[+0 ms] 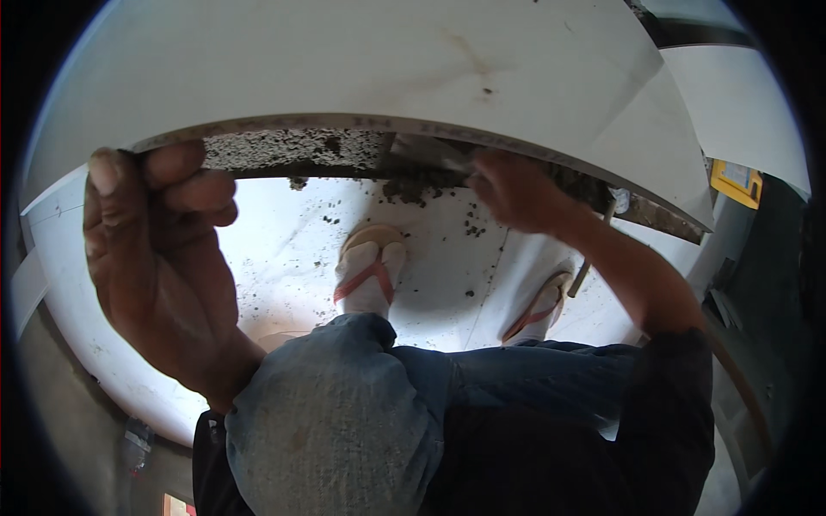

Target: The person lays a large white floor tile onto a bed of mortar. They then use a rubber mallet to tap the tile into place and a trowel and putty knife to adjust the mortar and clear the gaps between the tiles.

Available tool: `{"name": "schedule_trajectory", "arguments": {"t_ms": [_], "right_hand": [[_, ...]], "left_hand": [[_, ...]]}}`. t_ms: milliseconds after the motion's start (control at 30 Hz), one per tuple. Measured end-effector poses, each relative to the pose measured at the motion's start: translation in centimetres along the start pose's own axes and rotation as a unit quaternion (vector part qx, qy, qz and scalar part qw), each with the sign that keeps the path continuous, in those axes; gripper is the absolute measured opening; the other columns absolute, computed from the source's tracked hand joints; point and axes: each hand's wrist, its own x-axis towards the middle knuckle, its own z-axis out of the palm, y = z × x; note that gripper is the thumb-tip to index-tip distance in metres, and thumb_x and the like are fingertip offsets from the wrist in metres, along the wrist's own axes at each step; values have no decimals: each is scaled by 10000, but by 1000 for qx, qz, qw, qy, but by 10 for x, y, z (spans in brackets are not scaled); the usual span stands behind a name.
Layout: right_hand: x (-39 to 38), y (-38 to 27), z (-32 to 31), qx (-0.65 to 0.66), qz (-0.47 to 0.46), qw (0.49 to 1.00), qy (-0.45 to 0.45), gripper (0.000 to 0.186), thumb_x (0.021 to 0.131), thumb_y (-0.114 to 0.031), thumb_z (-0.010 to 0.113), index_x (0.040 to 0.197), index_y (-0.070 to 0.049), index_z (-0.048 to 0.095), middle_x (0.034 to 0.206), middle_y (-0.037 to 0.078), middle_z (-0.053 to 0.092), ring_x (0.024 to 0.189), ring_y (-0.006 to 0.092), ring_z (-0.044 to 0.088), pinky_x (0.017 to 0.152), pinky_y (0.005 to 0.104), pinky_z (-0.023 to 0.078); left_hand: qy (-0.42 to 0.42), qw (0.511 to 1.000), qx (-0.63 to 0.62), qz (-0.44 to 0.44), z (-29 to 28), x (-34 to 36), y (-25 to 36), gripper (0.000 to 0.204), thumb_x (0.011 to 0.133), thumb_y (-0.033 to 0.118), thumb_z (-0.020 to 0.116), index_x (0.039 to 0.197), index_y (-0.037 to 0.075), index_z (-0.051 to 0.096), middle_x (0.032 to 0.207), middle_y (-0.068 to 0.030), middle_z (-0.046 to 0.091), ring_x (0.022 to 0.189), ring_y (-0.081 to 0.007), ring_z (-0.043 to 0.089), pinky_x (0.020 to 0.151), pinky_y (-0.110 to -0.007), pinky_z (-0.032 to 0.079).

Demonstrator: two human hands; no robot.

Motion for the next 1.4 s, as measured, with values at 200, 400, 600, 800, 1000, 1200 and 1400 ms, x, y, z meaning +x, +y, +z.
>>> {"name": "schedule_trajectory", "arguments": {"t_ms": [200, 400, 600, 800, 1000, 1200, 1400], "right_hand": [[-58, 19, 60, 47, 132, 967, -213, 495, 874, -351, 525, 1211, 10, 486, 1083, 280, 596, 1023, 389, 602, 876, 481, 474], [-71, 41, 78, -109, 8, 991, 82, 706, 805, -480, 636, 1332, -57, 430, 1346, 257, 395, 1264, 409, 392, 1021, 519, 357], [71, 15, 86, -34, -138, 984, 110, 929, 738, -653, 645, 1429, -118, 329, 1372, 237, 391, 1289, 405, 377, 1055, 549, 305], [154, -71, 118, -51, -250, 948, 190, 756, 810, -486, 622, 1400, -92, 359, 1327, 210, 446, 1237, 368, 438, 1038, 484, 353], [166, -132, 158, -576, -216, 699, 364, 588, 882, -318, 598, 1371, -66, 389, 1283, 182, 502, 1185, 331, 500, 1022, 418, 401], [140, -87, 142, 63, -287, 864, 409, 181, 897, -194, 548, 1001, -49, 579, 968, 135, 601, 875, 264, 591, 820, 432, 491], [37, 25, 100, -59, -146, 971, 181, 264, 847, -205, 627, 1091, -106, 623, 1062, 156, 592, 1060, 307, 554, 893, 449, 454]], "left_hand": [[10, 1000, 20, -8, 2, -4, 4, 332, 1009, 277, 439, 986, -18, 589, 769, -125, 668, 594, -153, 636, 527, -272, 481], [9, 1000, -10, 16, 3, -2, 7, 325, 1012, 263, 427, 968, -20, 580, 759, -132, 666, 570, -148, 631, 522, -260, 492], [12, 1000, -12, 16, 2, 0, 6, 334, 1013, 261, 420, 1001, -36, 572, 771, -139, 661, 574, -150, 642, 511, -260, 500], [-169, 984, -60, -20, -11, 1, 10, 220, 997, 176, 450, 1122, 38, 567, 1049, -71, 576, 946, -114, 566, 746, -243, 532], [11, 998, -63, 11, 4, -2, 9, 244, 1011, 216, 424, 903, 18, 517, 788, -134, 633, 595, -155, 627, 496, -244, 507], [12, 1000, -3, -16, 11, -2, 5, 235, 1009, 213, 431, 916, 25, 536, 780, -115, 629, 580, -128, 612, 495, -217, 489], [9, 999, 21, 26, 3, -1, 11, 249, 1004, 232, 458, 943, 21, 575, 742, -90, 637, 555, -110, 600, 497, -213, 476]]}}
